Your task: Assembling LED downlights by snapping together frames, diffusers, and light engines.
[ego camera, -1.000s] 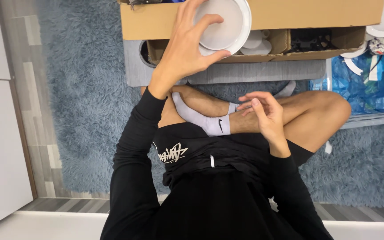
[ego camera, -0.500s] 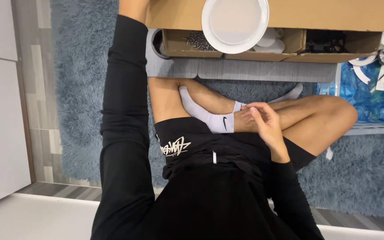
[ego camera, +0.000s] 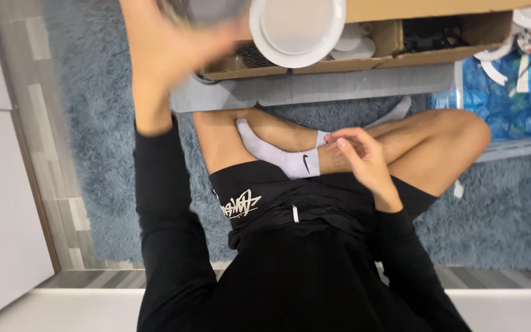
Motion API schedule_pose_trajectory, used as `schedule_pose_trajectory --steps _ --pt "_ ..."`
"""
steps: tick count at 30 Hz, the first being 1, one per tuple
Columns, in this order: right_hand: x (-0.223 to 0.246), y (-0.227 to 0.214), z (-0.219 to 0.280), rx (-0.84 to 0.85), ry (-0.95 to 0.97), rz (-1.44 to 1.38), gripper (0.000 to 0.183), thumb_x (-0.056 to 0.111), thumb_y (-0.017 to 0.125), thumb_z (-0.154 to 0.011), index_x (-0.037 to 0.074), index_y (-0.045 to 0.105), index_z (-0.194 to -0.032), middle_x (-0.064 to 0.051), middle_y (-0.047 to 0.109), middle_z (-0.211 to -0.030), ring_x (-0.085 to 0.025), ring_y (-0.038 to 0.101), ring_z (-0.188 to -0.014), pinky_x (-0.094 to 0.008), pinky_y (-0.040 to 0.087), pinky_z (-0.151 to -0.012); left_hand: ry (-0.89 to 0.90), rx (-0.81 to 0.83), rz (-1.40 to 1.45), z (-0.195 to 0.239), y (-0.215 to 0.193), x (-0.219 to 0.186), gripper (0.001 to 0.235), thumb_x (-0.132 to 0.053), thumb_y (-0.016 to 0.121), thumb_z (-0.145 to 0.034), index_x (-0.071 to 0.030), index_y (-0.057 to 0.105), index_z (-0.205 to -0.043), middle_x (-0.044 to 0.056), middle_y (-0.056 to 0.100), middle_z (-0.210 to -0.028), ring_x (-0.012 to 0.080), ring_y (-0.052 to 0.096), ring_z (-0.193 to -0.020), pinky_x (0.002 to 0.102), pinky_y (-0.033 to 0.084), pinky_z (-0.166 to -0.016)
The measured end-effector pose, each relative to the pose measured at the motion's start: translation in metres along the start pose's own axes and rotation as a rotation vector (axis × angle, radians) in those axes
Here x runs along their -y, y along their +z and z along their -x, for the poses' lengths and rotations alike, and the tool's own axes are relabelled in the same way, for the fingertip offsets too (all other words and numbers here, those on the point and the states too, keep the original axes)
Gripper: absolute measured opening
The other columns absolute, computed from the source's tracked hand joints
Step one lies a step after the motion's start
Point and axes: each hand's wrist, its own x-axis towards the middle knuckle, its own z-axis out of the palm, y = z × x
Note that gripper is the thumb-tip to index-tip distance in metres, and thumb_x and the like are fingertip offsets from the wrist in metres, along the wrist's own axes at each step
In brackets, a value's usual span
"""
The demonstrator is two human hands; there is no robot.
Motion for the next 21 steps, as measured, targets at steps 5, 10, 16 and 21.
schedule_pose_trajectory --steps 5,10,16,21 --pt "0.051 -0.008 -0.012 0.041 -0.389 0.006 0.037 0.024 0.059 -0.116 0.002 0.049 -0.145 -0.025 0.066 -0.139 -0.032 0.079 -0.107 -0.033 0.067 -0.085 0.095 0.556 0.252 0.051 0.021 -0.044 0.108 -0.053 0.101 -0.090 -0.010 0.039 -0.168 0.018 0.048 -0.175 0.0422 0.053 -0.163 0.061 0.047 -0.137" --pt "0.064 -0.006 -0.021 0.062 -0.476 0.170 0.060 0.025 0.071 -0.109 0.004 0.045 -0.158 -0.025 0.058 -0.154 -0.028 0.070 -0.120 -0.035 0.064 -0.098 0.110 0.811 0.347 0.085 0.053 -0.055 0.098 -0.036 0.093 -0.096 -0.023 0.028 -0.169 0.009 0.034 -0.181 0.0379 0.056 -0.162 0.051 0.072 -0.094" --pt "0.078 -0.002 -0.043 0.040 -0.554 0.356 0.044 0.014 0.073 -0.110 -0.006 0.056 -0.145 -0.027 0.069 -0.133 -0.034 0.075 -0.113 -0.039 0.066 -0.098 0.052 0.720 0.417 0.083 0.051 -0.045 0.111 -0.036 0.103 -0.088 -0.015 0.030 -0.169 0.018 0.032 -0.175 0.0411 0.038 -0.165 0.067 0.051 -0.131" --pt "0.088 -0.005 -0.073 -0.055 -0.638 0.507 0.037 0.019 0.073 -0.114 -0.001 0.059 -0.141 -0.021 0.072 -0.115 -0.024 0.071 -0.089 -0.027 0.056 -0.062 0.133 0.483 0.308 0.065 0.043 -0.031 0.099 -0.052 0.102 -0.089 -0.016 0.043 -0.161 0.019 0.036 -0.165 0.0416 0.044 -0.158 0.074 0.048 -0.133"
